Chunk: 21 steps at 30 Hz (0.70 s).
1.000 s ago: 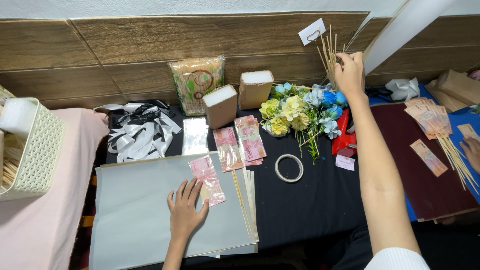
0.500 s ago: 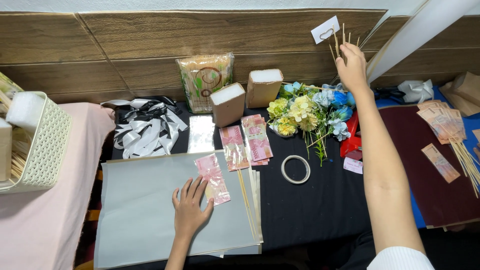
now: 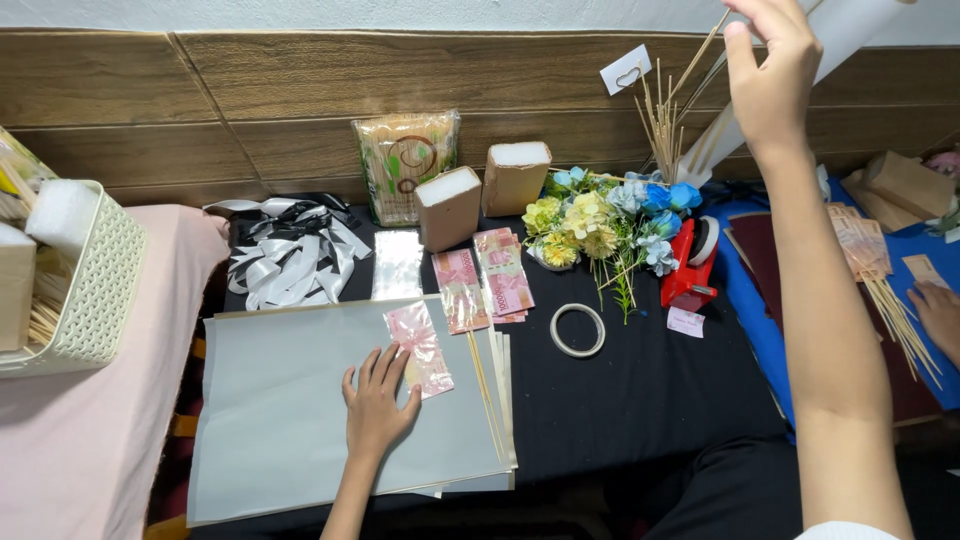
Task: Attaching banknotes to wooden sticks using adhesive tape to create components for a money bouquet.
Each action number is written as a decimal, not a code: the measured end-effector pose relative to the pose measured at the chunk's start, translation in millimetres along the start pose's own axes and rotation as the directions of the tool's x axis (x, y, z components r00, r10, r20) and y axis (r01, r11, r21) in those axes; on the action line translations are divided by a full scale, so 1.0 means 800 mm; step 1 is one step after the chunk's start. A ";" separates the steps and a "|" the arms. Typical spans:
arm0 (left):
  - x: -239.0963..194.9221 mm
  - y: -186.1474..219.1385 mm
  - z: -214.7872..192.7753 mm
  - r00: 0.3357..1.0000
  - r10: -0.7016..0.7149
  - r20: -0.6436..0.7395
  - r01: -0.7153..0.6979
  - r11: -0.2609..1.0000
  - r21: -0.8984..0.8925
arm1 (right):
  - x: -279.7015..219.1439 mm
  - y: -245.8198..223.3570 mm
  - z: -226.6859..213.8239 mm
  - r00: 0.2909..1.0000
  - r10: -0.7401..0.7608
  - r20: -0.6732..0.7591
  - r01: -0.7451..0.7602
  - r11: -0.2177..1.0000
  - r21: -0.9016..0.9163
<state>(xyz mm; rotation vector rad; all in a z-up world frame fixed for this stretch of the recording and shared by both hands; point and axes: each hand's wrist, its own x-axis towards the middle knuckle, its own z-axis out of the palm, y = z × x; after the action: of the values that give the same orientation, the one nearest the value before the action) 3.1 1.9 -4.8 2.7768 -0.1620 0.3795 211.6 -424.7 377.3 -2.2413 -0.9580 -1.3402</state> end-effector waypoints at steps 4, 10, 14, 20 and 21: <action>0.000 0.001 0.000 1.000 0.001 -0.019 -0.002 1.000 -0.012 | 0.011 -0.072 -0.015 0.998 0.060 0.001 -0.060 0.988 0.141; 0.001 0.006 -0.012 0.998 0.003 -0.055 -0.005 1.000 -0.026 | -0.048 -0.156 0.042 0.804 0.475 0.359 -0.595 0.663 0.454; 0.005 0.013 -0.033 0.973 -0.094 0.210 0.094 0.996 0.013 | -0.160 -0.216 0.135 0.579 0.515 0.632 -0.814 0.326 0.480; 0.003 0.016 -0.041 0.971 -0.085 0.223 0.083 0.996 0.016 | -0.307 -0.321 0.254 0.378 0.435 0.817 -0.926 0.168 0.339; 0.002 0.016 -0.039 0.971 -0.078 0.224 0.075 0.997 0.022 | -0.326 -0.336 0.270 0.386 0.420 0.821 -0.919 0.256 0.301</action>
<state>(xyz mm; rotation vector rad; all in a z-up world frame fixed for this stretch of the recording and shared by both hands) -4.7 0.6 28.1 2.8237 -0.1053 0.0453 73.6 -200.1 34.2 -1.9055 -0.3047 0.2793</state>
